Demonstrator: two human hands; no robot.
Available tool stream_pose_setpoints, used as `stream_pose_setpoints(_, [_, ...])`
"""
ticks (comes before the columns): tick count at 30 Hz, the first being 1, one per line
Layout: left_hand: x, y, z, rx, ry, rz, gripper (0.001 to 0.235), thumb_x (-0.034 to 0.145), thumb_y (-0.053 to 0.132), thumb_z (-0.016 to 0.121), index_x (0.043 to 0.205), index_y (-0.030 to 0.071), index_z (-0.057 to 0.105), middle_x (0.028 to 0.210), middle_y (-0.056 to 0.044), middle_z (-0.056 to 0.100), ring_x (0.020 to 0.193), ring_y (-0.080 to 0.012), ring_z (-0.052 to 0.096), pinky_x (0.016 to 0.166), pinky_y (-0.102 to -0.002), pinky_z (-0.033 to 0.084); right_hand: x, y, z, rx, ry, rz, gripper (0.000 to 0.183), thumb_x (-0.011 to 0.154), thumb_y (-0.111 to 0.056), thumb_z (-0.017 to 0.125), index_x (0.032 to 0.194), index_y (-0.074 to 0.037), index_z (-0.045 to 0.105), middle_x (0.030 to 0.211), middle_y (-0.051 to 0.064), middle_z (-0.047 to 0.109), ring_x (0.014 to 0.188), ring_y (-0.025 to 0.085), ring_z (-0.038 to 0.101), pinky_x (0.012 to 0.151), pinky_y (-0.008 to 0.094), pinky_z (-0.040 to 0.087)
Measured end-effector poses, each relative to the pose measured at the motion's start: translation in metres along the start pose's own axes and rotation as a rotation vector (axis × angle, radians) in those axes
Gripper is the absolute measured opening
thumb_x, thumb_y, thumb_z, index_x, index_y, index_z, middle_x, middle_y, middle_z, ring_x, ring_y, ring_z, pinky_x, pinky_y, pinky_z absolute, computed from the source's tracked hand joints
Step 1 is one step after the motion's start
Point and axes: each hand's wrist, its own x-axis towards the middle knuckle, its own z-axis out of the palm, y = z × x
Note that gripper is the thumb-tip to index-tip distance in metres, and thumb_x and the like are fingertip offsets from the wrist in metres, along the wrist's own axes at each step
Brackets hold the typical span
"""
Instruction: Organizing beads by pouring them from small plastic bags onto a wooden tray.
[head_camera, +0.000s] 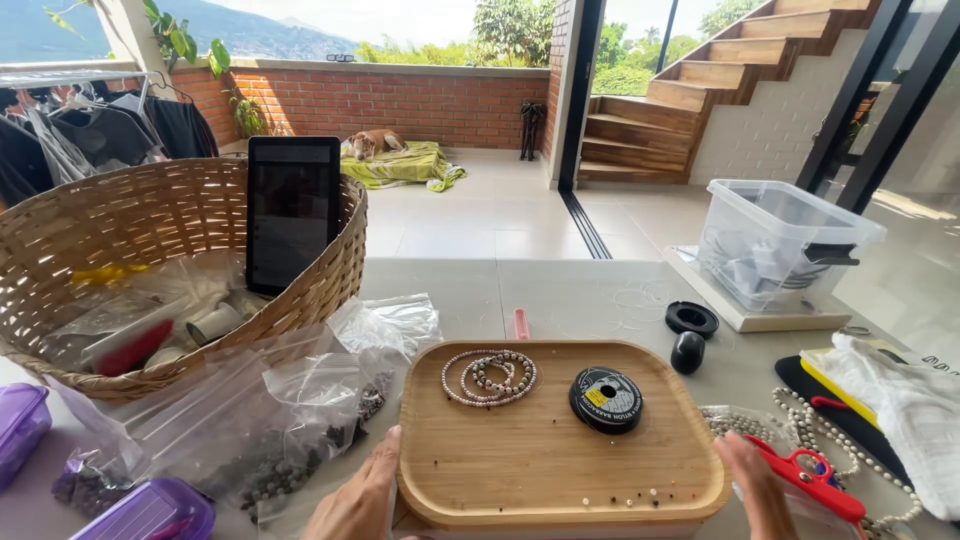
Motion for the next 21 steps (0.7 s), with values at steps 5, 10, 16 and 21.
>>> stream_pose_setpoints(5, [0.016, -0.011, 0.015, -0.035, 0.040, 0.024, 0.143, 0.071, 0.064, 0.098, 0.164, 0.021, -0.003, 0.174, 0.003, 0.006, 0.149, -0.0292, 0.039, 0.114, -0.051, 0.046, -0.029, -0.215, 0.017, -0.216, 0.126, 0.378, 0.151, 0.036, 0.008, 0.114, 0.158, -0.028, 0.035, 0.161, 0.002, 0.047, 0.150, 0.014, 0.045, 0.124, 0.035, 0.033])
stream_pose_setpoints(10, [0.019, -0.003, 0.011, -0.045, -0.022, -0.139, 0.105, 0.081, 0.054, 0.071, 0.163, 0.043, 0.005, 0.174, 0.029, 0.002, 0.152, -0.0090, 0.038, 0.110, -0.040, 0.047, -0.009, -0.255, 0.003, -0.395, -0.118, 0.696, 0.148, 0.051, -0.005, 0.118, 0.160, -0.049, 0.028, 0.157, -0.021, 0.058, 0.146, -0.008, 0.052, 0.125, 0.016, 0.030])
stream_pose_setpoints(16, [0.048, -0.026, 0.028, 0.013, 0.043, -0.019, 0.134, 0.068, 0.063, 0.097, 0.163, 0.033, 0.007, 0.174, 0.022, 0.005, 0.147, -0.0132, 0.045, 0.110, -0.042, 0.052, -0.010, -0.251, 0.005, -0.898, -0.228, 0.628, 0.125, 0.066, -0.046, 0.092, 0.162, -0.059, 0.012, 0.087, -0.012, 0.069, 0.065, 0.002, 0.065, 0.066, 0.013, 0.052])
stream_pose_setpoints(21, [0.053, -0.033, 0.028, 0.058, 0.051, 0.083, 0.138, 0.071, 0.071, 0.095, 0.163, 0.021, 0.005, 0.174, 0.003, 0.006, 0.151, -0.0206, 0.036, 0.111, -0.049, 0.051, -0.008, -0.183, -0.005, -0.504, -0.130, 0.228, 0.150, 0.043, -0.027, 0.124, 0.158, -0.032, 0.028, 0.170, -0.012, 0.028, 0.156, 0.004, 0.027, 0.128, 0.031, 0.019])
